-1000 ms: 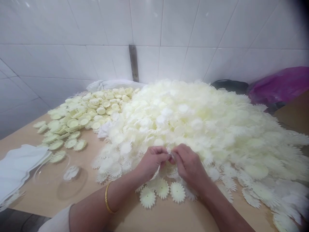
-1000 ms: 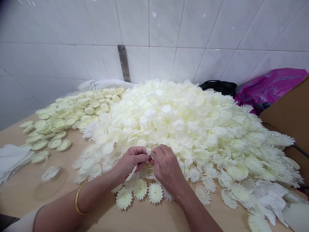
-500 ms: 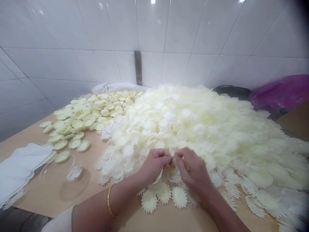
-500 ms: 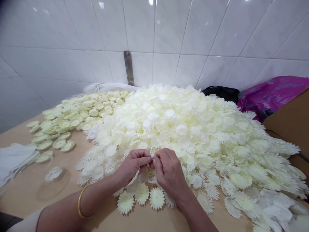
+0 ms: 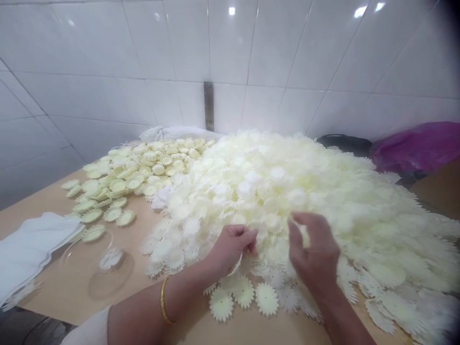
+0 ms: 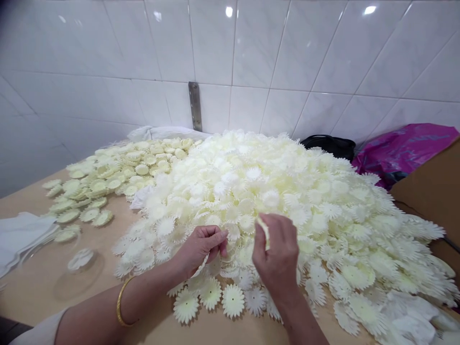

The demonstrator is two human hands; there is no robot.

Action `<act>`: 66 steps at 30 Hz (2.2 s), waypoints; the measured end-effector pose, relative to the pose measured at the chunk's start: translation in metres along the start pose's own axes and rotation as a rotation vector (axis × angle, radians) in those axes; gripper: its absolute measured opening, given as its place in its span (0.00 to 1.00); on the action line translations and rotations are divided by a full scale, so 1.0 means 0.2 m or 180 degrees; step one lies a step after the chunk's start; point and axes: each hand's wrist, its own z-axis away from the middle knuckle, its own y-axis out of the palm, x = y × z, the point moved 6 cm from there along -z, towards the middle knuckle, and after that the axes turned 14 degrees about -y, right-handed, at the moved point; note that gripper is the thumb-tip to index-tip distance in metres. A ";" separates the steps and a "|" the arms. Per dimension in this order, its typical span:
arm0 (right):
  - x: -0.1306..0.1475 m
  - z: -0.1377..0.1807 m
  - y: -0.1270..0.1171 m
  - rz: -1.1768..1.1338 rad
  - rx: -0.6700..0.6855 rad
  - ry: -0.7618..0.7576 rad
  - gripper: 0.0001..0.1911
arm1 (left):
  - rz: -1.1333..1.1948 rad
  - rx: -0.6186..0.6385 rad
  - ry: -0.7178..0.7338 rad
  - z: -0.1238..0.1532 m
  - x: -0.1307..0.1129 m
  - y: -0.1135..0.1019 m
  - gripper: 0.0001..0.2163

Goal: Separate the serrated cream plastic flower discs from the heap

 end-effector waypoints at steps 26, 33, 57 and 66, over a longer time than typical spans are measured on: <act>0.23 0.03 0.18 -0.1771 0.0674 0.0181 0.06 | 0.0018 -0.0666 0.1393 0.02 -0.23 0.00 0.16; 0.14 0.02 0.10 -0.1543 0.0431 0.0531 0.07 | -0.0358 -0.0011 0.1276 0.11 -0.17 0.04 0.14; 0.26 0.03 0.20 -0.0286 0.0593 -0.0837 0.08 | 0.0060 -0.0105 0.0839 0.01 -0.04 -0.13 0.11; 0.25 0.06 0.29 -0.0650 0.0970 -0.0653 0.08 | 0.0300 0.0114 0.0642 0.03 0.00 -0.13 0.12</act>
